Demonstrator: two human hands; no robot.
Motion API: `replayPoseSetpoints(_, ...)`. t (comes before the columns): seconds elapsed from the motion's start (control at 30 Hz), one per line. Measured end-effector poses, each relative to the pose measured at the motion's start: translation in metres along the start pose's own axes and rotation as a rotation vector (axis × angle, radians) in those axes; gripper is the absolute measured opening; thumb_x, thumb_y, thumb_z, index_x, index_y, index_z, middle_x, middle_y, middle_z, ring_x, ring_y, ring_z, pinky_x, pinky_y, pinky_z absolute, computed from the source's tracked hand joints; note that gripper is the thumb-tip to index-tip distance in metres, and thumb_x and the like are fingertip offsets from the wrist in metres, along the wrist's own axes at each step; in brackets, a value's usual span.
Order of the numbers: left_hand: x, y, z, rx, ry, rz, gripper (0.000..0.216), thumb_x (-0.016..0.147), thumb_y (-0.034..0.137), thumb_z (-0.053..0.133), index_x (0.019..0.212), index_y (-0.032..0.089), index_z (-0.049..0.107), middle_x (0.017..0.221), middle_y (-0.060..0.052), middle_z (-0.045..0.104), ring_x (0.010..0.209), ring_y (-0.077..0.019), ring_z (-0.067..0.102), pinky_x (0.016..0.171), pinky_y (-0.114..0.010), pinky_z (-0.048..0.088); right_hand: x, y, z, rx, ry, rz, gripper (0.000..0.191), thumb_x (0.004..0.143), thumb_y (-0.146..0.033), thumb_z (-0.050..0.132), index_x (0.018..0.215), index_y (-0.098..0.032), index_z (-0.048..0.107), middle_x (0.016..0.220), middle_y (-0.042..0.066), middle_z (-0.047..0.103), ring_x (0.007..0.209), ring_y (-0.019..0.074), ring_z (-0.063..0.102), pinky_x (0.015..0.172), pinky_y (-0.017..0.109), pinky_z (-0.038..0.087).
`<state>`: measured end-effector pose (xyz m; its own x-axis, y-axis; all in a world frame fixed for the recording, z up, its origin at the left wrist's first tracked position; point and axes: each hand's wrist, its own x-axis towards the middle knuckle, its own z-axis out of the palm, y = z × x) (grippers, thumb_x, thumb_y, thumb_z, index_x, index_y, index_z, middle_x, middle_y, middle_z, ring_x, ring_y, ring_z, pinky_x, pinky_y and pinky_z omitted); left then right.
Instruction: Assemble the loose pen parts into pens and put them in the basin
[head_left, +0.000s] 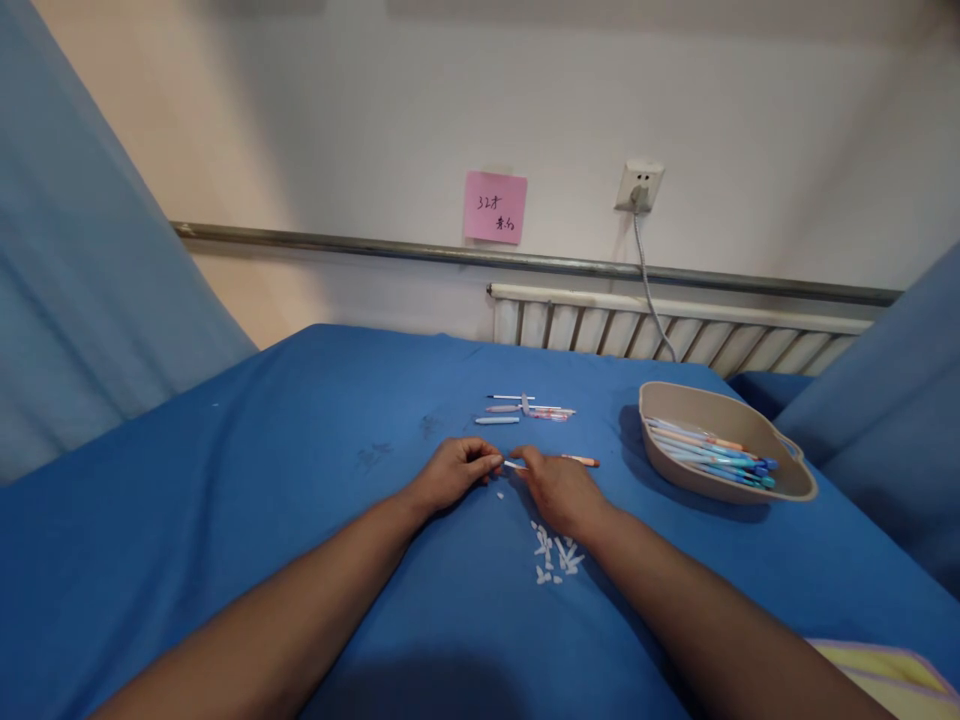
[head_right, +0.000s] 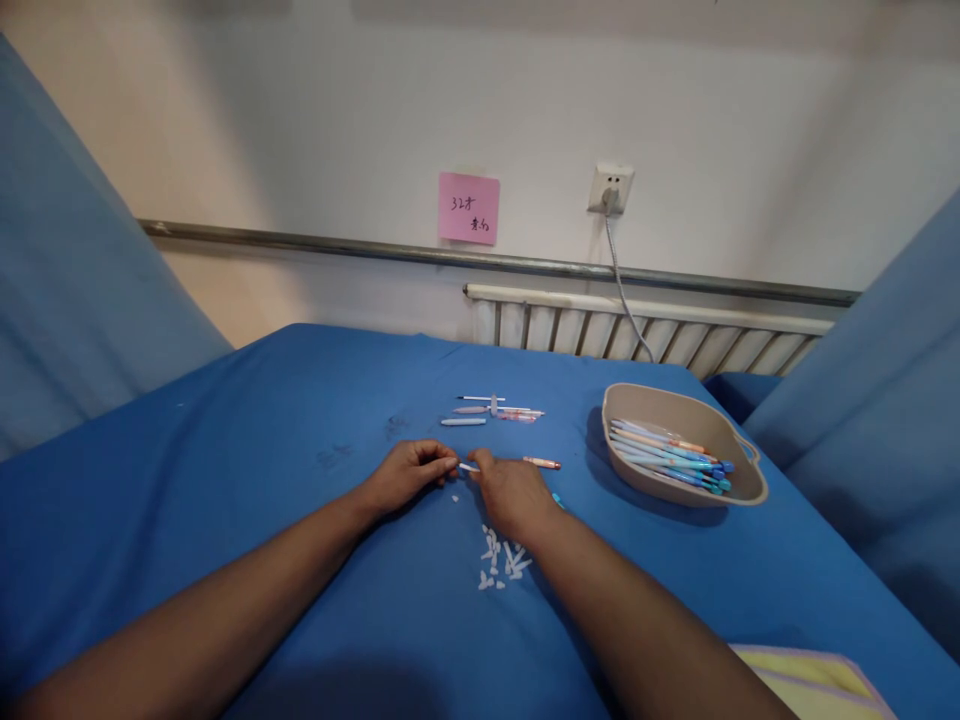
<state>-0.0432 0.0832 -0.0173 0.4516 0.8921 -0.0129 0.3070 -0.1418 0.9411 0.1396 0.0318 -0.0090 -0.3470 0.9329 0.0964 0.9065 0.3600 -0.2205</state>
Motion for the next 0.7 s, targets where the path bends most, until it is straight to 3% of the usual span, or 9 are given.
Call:
replayPoseSetpoints(0.17,-0.001,0.002,0.001,-0.077,-0.023,-0.016,0.028,0.07,0.04,0.062,0.072,0.013,0.061,0.064,0.001,0.059,0.055,-0.01,0.049,0.055,-0.022,0.04,-0.002,-0.003,-0.001,0.035,0.015,-0.035,0.034,0.095,-0.029,0.031,0.127,-0.024,0.038,0.095,0.008,0.069,0.083,0.0214,0.065,0.064,0.026,0.039)
replayPoseSetpoints(0.47,-0.003,0.001,0.004,-0.018,-0.02,-0.006,0.025,0.067,0.036,0.065,0.076,0.012,0.059,0.06,0.004,0.054,0.054,-0.0088,0.044,0.051,-0.02,0.036,-0.002,0.002,0.004,0.213,0.096,-0.157,0.035,0.093,-0.022,0.032,0.125,-0.028,0.044,0.106,0.003,0.066,0.095,0.0181,0.062,0.074,0.024,0.04)
replayPoseSetpoints(0.6,-0.002,-0.003,0.003,0.019,-0.034,0.049,0.029,0.069,0.034,0.064,0.088,0.012,0.06,0.069,0.001,0.059,0.06,-0.0109,0.051,0.058,-0.023,0.042,0.001,0.006,0.009,0.263,0.142,-0.09,0.033,0.092,-0.022,0.034,0.121,-0.027,0.049,0.101,0.004,0.068,0.09,0.0179,0.063,0.073,0.024,0.04)
replayPoseSetpoints(0.7,0.004,-0.004,-0.001,0.213,0.085,0.14,0.032,0.075,0.029,0.059,0.103,0.013,0.057,0.087,-0.004,0.063,0.07,-0.014,0.055,0.066,-0.027,0.045,0.006,0.012,0.014,0.34,0.209,0.021,0.032,0.091,-0.022,0.036,0.119,-0.026,0.051,0.087,0.003,0.069,0.077,0.0169,0.064,0.067,0.024,0.041)
